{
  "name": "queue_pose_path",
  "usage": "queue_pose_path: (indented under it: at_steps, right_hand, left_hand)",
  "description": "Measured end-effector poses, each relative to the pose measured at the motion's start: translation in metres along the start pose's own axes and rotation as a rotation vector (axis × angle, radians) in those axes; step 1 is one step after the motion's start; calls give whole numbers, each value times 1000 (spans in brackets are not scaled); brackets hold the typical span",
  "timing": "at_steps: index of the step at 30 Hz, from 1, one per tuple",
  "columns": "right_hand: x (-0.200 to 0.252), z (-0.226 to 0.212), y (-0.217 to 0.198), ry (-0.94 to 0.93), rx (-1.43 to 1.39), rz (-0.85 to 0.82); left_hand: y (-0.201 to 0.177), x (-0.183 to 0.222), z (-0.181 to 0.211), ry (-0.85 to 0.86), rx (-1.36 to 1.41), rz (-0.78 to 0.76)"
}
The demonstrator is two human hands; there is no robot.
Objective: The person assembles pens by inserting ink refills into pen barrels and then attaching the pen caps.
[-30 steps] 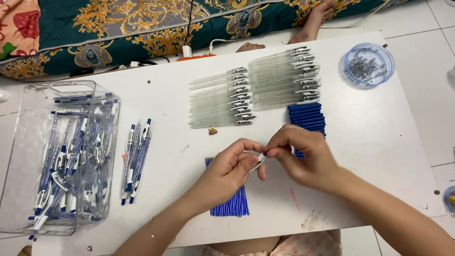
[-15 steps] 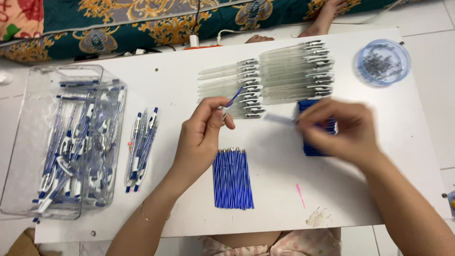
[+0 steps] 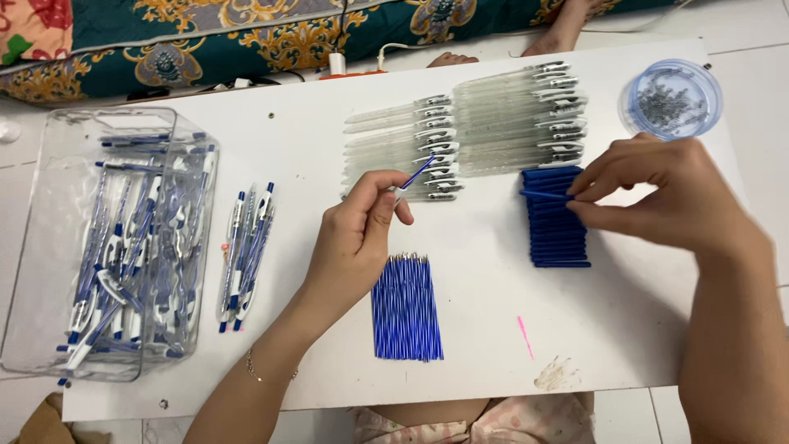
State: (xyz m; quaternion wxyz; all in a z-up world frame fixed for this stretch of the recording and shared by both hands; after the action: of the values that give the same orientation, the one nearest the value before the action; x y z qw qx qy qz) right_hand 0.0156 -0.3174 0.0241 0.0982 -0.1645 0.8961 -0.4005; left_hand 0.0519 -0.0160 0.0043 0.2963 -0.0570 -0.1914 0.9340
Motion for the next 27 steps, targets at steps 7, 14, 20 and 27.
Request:
queue_pose_path:
  at_steps: [7, 14, 20, 27]
  right_hand:
    - [11, 36, 1, 395, -87, -197]
    - [8, 35, 6, 367, 31, -267]
    - [8, 37, 5, 378, 50, -261]
    - [8, 36, 6, 371, 48, -257]
  left_hand:
    - [2, -1, -6, -40, -11, -6]
    - [5, -3, -3, -34, -44, -32]
    - [7, -3, -3, -57, -65, -61]
    - [9, -3, -5, -77, -81, -86]
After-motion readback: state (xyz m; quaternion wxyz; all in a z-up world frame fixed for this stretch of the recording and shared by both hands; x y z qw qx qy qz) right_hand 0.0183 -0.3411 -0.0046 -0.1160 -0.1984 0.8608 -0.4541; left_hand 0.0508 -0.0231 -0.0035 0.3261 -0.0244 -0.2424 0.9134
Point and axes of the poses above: each hand's wrist, its own x-axis away from the middle knuckle, its own y-axis out of the palm, z = x × y, the point moved 6 cm from there along -x, towards the middle knuckle, and after that the axes turned 12 degrees about -z, right-handed, at the moved point
